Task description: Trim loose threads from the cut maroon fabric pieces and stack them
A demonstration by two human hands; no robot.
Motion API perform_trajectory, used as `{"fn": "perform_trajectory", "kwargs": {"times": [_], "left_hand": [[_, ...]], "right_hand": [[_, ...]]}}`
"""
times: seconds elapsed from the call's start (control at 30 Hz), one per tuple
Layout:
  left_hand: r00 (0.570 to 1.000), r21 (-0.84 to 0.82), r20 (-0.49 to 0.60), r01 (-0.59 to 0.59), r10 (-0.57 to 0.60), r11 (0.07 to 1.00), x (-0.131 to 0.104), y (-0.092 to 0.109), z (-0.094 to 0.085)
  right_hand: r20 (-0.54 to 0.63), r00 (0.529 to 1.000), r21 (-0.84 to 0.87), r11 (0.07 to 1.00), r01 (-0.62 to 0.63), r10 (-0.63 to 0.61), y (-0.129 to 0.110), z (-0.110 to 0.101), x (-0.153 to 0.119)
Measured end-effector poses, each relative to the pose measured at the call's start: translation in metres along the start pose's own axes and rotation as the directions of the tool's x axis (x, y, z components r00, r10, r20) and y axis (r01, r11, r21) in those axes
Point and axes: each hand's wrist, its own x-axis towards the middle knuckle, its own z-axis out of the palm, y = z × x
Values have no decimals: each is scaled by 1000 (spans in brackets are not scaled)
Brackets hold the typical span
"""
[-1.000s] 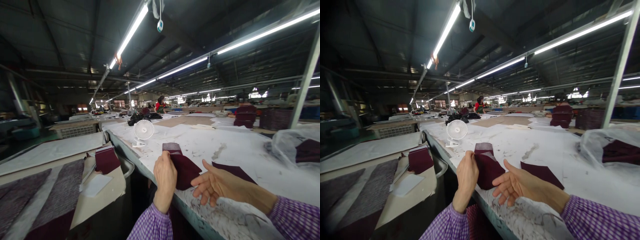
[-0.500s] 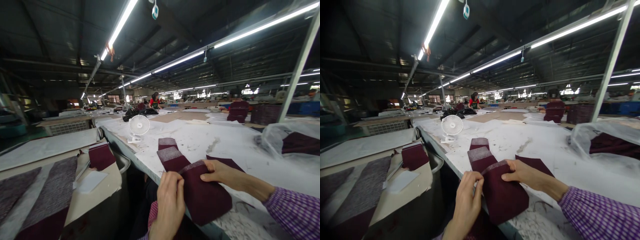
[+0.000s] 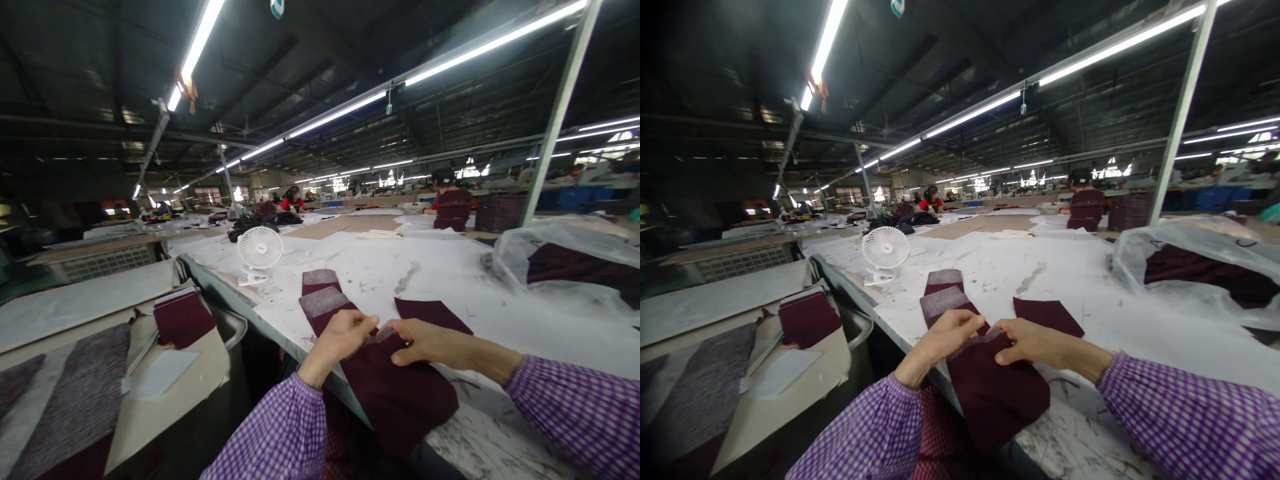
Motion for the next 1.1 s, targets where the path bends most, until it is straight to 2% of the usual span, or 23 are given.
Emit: {"fn": "perform_trajectory", "kwargs": {"times": [0.07,0.13,0.2,0.27,0.33,0.4,0.47,0.53,0.67,0.97,1.1], "left_hand": [[998,166,-45,-46,54,985,4,1,10],[995,251,-77,-36,57,967,7,1,23],[993,308,-103,-31,66,951,9,-2,37],[986,388,-119,-60,115,920,9,-6,50],[977,475,-103,-118,188,872,9,-8,58],[968,540,-64,-172,244,824,8,-8,62],[963,569,-35,-199,266,798,7,-7,61],[966,573,-29,-195,257,796,8,-5,59],[974,564,-28,-169,224,808,10,-4,58],[977,554,-29,-159,210,817,12,-6,59],[975,532,-45,-160,217,831,11,-6,57]], "right_hand": [[-96,994,-205,978,25,-46,5,-2,4],[-178,979,-423,906,18,-102,10,-8,7],[-208,971,-572,820,-21,-121,14,-18,7],[-208,975,-627,776,-71,-79,17,-30,5],[-185,979,-664,745,-60,-86,19,-41,2],[-145,971,-744,668,21,-192,22,-50,0],[-68,939,-827,546,135,-336,25,-55,0],[-6,907,-867,455,205,-421,28,-56,2],[63,885,-903,352,248,-461,31,-52,5],[76,886,-926,297,233,-457,32,-46,9],[89,885,-958,203,201,-458,36,-44,9]]}}
